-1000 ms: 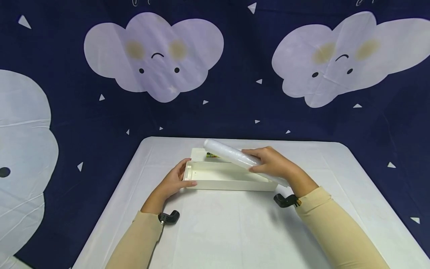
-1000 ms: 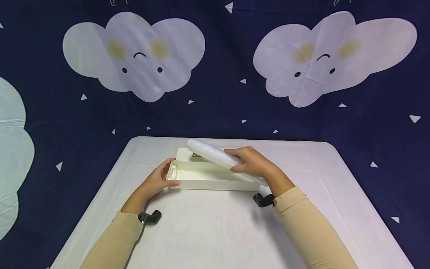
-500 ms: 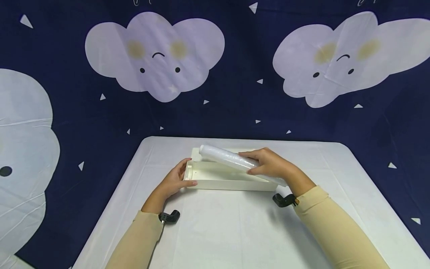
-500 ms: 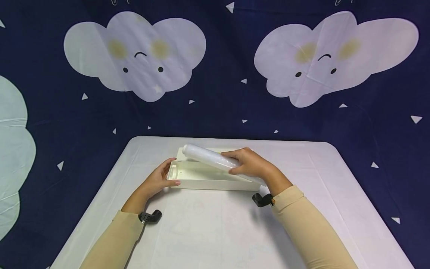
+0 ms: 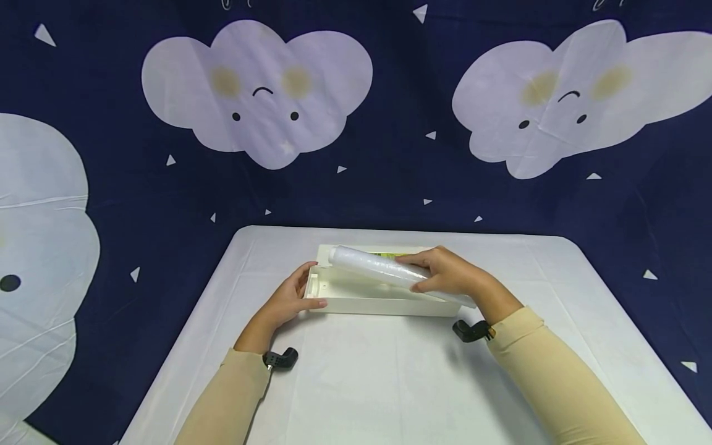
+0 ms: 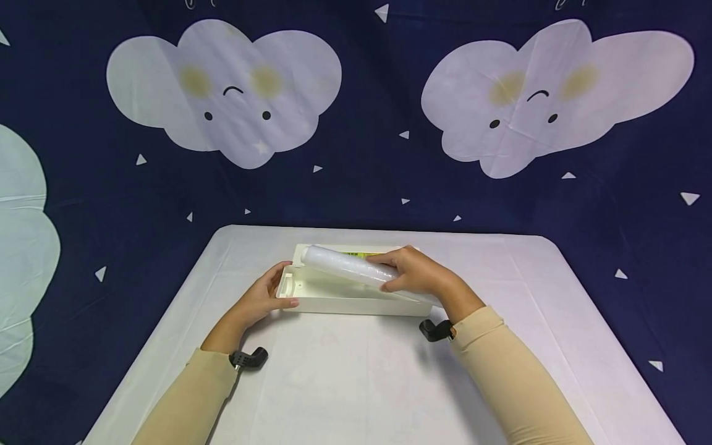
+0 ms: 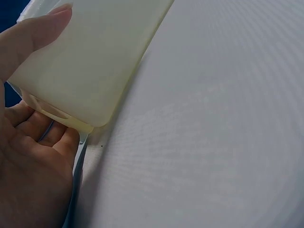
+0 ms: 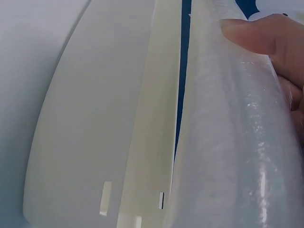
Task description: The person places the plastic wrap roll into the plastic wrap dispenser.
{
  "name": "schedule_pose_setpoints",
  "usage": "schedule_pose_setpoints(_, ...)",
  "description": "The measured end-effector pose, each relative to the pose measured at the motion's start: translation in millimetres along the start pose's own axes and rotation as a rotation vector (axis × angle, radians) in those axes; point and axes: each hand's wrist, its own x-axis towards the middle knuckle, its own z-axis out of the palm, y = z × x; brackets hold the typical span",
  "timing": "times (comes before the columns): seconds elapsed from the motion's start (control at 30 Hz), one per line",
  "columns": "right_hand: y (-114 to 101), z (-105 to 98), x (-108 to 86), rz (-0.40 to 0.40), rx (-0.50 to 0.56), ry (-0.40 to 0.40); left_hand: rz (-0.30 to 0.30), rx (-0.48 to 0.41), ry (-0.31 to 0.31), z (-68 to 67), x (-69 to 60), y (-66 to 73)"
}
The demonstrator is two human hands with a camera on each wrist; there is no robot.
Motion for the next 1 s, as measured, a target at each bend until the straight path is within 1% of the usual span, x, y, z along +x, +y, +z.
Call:
schedule_pose_setpoints(0.23, 1.3, 0.1, 0.5, -0.006, 0.036, -0.008, 0.002, 0.000, -0.001, -0.4, 0.8, -2.2)
schedule_pose_setpoints(0.47, 5.6, 1.6, 2.1, -0.002, 0.065, -0.023, 0.001, -0.024, 0.001, 0.5, 0.0, -1.5)
schedule_pose_setpoints(0.73, 6.3, 1.3, 3.6, 0.033, 0.120, -0.042, -0.003, -0.004, 0.008, 1.3, -1.6, -0.1)
schedule_pose_setpoints(1.0, 9.9, 2.7, 4.9, 0.030, 0.158, -0.057, -0.001, 0.001, 0.007, 0.8, -1.4, -0.9)
